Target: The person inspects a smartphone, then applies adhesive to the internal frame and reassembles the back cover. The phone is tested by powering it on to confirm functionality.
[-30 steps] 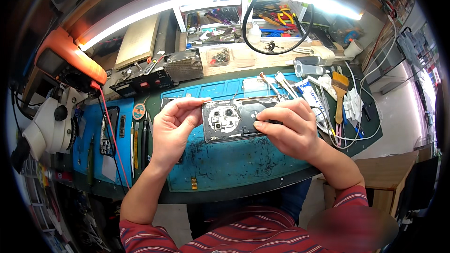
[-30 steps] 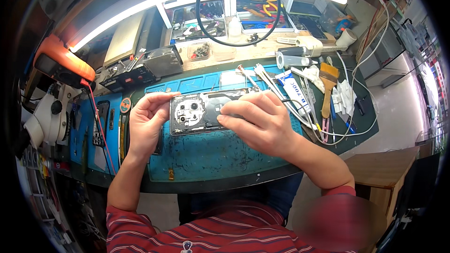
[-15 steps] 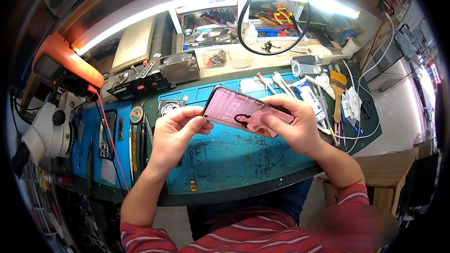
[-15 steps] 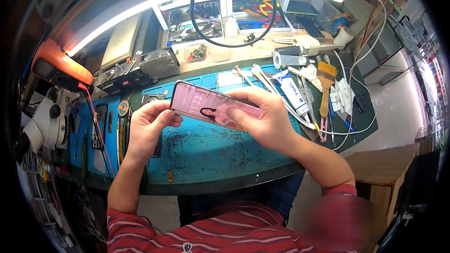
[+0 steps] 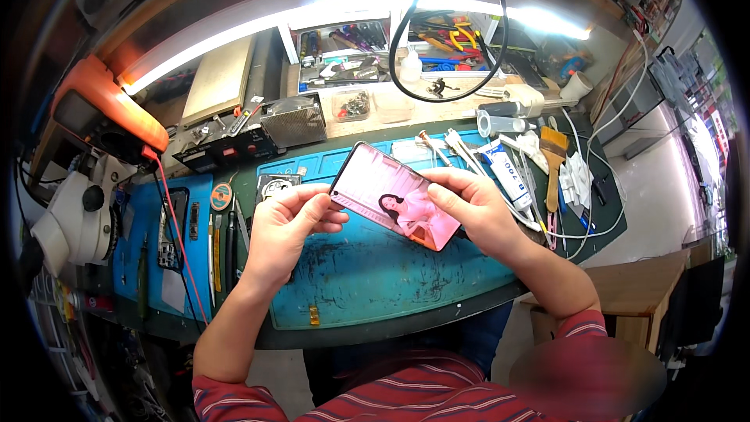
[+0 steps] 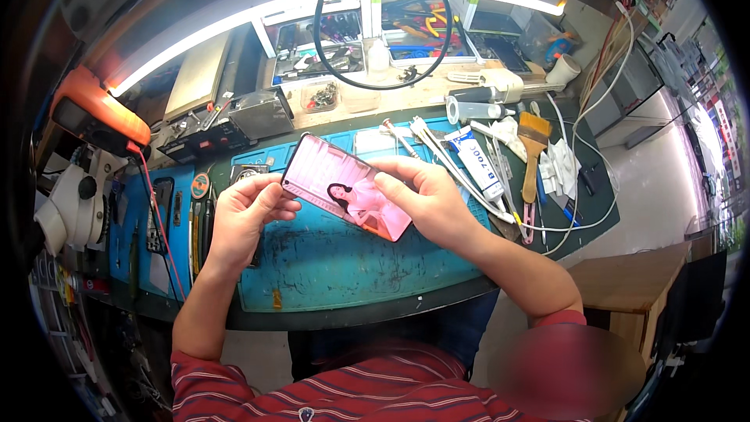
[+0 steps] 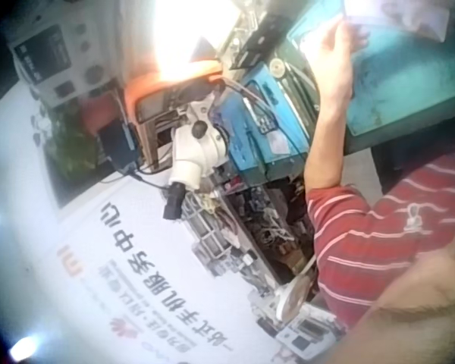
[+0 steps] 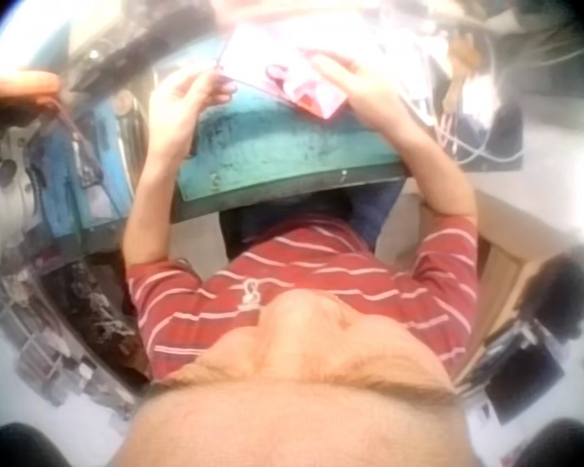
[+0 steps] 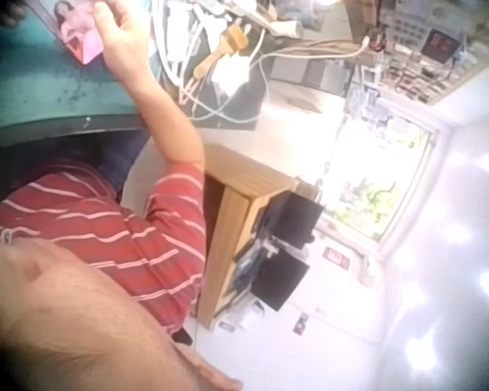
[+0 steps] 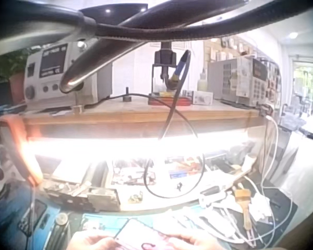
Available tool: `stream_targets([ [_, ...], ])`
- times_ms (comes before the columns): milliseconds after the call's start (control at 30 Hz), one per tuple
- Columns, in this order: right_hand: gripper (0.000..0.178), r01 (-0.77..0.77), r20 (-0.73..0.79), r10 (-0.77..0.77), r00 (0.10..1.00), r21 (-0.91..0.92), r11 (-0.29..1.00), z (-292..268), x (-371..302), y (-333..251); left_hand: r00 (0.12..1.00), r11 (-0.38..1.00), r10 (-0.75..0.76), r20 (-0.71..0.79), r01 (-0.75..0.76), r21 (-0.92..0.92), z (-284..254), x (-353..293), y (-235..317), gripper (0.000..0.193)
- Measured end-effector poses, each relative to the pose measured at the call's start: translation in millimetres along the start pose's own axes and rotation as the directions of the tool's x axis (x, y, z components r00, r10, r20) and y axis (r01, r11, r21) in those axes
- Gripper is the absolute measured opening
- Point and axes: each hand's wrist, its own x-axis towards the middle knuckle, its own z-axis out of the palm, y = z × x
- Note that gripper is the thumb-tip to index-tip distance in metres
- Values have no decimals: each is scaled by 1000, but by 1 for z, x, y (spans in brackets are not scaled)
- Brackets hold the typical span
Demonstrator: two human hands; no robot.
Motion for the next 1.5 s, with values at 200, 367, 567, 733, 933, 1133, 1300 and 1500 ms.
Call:
stream_targets([
  [200, 33, 23, -25, -22, 999, 28, 999, 2, 1, 2, 1000, 1000, 4, 13, -4, 0, -1, 0, 0, 27],
  [367, 33, 5, -30, -4, 1000, 39, 999, 2, 0, 1, 1000, 1000, 13, 25, -13, -3, 0, 0, 1, 27],
  [567, 33, -15, -15, 17, 1000, 89, 996, 3, 0, 0, 1000, 1000, 15, 16, -15, -2, 0, -1, 2, 27],
  [733, 34, -24, -4, 24, 1000, 88, 996, 3, 0, 2, 1000, 1000, 1, 4, -1, 5, 2, 0, 2, 26],
  [933, 33, -7, 12, 5, 1000, 124, 992, 1, 1, 7, 1000, 1000, 0, 3, 0, 16, 0, 0, 2, 29],
  [1133, 36, 50, 12, -51, 999, 124, 991, 4, 2, 5, 1000, 1000, -11, 4, 11, 16, 1, 0, 3, 29],
  [1300, 35, 55, 34, -57, 998, 68, 996, 4, 2, -1, 1000, 1000, -9, 2, 9, 5, 0, 0, 2, 29],
  [1500, 38, 49, 38, -53, 998, 99, 994, 5, 1, 1, 1000, 1000, -1, -5, 1, 5, 1, 0, 3, 29],
])
